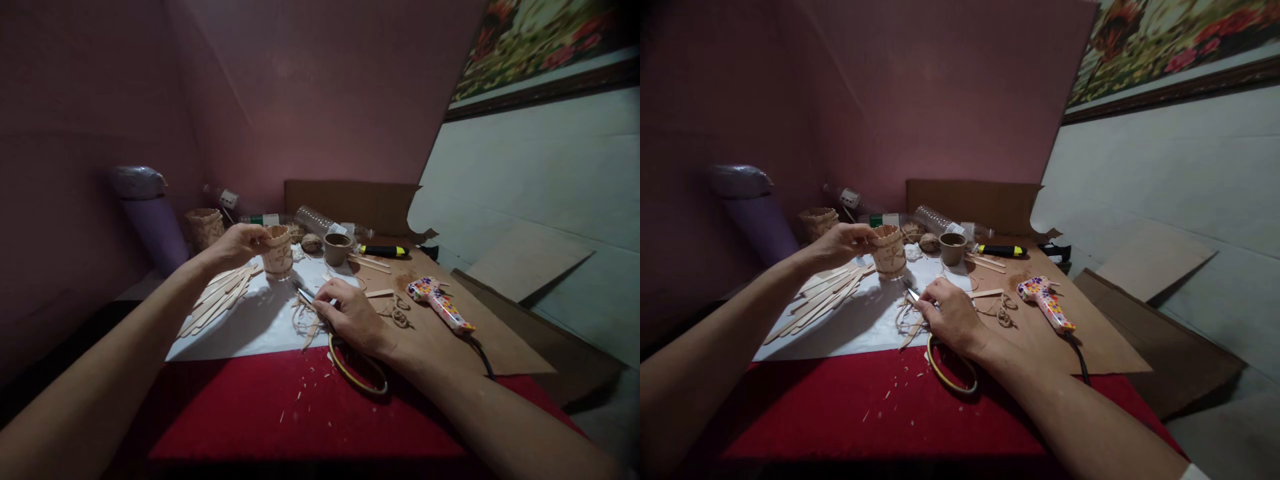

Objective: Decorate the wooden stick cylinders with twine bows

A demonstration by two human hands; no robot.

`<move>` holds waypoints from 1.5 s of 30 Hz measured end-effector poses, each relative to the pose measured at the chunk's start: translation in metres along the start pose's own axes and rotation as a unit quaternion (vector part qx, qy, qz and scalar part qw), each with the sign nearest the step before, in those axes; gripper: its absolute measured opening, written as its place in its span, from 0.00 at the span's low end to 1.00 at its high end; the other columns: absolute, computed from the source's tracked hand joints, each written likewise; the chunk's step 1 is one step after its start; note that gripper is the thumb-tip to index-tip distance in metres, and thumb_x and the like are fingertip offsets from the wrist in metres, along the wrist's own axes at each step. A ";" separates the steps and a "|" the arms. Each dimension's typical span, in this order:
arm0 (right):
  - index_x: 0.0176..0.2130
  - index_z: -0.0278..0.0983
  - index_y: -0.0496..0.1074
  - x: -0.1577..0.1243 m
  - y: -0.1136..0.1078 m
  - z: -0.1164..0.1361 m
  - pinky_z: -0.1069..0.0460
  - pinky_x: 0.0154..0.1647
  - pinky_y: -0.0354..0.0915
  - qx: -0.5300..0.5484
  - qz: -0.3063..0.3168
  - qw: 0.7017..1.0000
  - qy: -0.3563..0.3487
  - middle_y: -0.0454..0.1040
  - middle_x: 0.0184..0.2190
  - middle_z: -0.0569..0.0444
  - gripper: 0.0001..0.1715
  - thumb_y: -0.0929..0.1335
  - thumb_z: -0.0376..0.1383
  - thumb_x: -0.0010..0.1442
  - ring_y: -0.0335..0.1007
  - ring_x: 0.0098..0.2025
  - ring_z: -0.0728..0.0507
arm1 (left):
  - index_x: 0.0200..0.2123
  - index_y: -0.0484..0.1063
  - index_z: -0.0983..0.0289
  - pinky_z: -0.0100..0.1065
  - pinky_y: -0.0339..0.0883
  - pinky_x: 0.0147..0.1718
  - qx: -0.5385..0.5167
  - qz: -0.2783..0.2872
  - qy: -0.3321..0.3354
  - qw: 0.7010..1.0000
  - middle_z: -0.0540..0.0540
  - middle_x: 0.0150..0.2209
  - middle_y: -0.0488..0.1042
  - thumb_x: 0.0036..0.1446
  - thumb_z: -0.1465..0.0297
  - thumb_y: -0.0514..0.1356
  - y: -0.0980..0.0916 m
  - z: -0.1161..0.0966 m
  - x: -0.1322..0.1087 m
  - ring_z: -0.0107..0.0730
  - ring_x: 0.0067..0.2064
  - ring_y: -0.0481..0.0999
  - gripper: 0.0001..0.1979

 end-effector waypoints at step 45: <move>0.30 0.35 0.74 -0.001 0.004 -0.001 0.49 0.41 0.62 -0.009 0.018 1.000 0.004 0.71 0.33 0.51 0.07 0.68 0.28 0.60 0.67 0.37 0.45 | 0.35 0.80 0.61 0.31 0.69 0.33 0.029 -0.087 0.062 0.994 0.56 0.39 0.81 0.54 0.69 0.58 0.000 -0.016 -0.006 0.33 0.35 0.77 0.10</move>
Point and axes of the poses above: each hand's wrist, its own x-axis towards the middle knuckle, its own y-axis out of the palm, z = x × y, the point moved 10 cm from there along x, towards the middle knuckle
